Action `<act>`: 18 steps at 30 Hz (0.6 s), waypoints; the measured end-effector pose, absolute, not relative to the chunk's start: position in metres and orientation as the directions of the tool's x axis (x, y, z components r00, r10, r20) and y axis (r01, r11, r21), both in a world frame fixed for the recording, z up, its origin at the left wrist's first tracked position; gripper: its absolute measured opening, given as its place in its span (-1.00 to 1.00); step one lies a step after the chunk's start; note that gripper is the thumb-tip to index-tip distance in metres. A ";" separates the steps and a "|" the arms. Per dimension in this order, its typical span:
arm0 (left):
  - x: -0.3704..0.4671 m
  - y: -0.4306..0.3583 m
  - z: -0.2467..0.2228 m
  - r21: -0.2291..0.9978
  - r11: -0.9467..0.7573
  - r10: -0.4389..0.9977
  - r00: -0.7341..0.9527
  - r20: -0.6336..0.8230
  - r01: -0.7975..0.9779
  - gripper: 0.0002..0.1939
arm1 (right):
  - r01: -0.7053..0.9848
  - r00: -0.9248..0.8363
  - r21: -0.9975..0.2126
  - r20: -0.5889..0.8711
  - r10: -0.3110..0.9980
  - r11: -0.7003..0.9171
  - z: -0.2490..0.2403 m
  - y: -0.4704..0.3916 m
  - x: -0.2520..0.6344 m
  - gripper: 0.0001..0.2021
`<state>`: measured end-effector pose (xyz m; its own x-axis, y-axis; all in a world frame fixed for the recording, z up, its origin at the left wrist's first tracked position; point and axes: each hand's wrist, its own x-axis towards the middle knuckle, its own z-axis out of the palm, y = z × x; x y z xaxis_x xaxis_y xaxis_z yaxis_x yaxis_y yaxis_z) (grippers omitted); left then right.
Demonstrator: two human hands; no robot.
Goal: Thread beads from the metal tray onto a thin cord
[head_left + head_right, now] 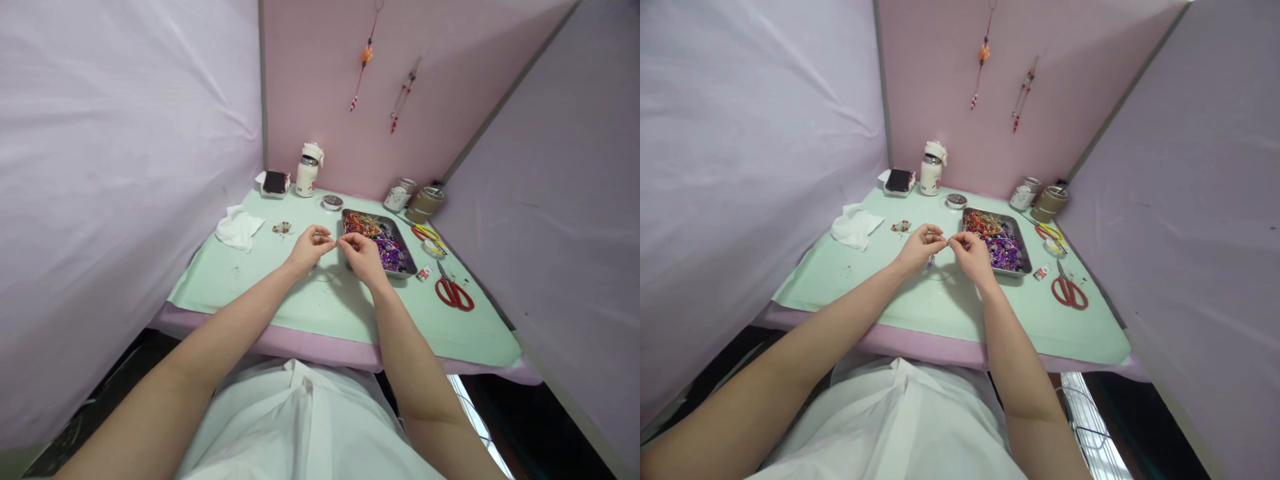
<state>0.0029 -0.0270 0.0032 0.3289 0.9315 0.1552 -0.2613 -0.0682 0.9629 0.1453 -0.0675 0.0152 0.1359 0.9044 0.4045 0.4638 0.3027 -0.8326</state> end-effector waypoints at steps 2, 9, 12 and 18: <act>0.002 -0.027 0.003 0.968 -0.051 0.920 0.365 0.141 -0.246 -0.66 | 0.449 0.133 -0.845 0.385 0.913 0.291 0.016 -0.068 0.146 -0.84; -0.003 -0.023 0.005 0.967 0.055 0.864 0.498 0.078 -0.247 -0.61 | 0.451 0.041 -0.826 0.398 0.917 0.338 0.015 -0.067 0.152 -0.83; -0.005 -0.023 0.007 0.961 0.132 0.844 0.535 0.020 -0.244 -0.60 | 0.450 -0.005 -0.818 0.400 0.917 0.359 0.015 -0.067 0.153 -0.83; -0.005 -0.024 0.010 0.952 0.196 0.825 0.564 -0.031 -0.235 -0.64 | 0.428 -0.067 -0.825 0.377 0.924 0.368 0.020 -0.070 0.151 -0.82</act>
<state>-0.0052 -0.0245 0.0098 0.5637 0.8254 -0.0310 -0.2348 0.1961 0.9521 0.1511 -0.0705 0.0198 -0.0671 0.9239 0.3767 0.4282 0.3677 -0.8255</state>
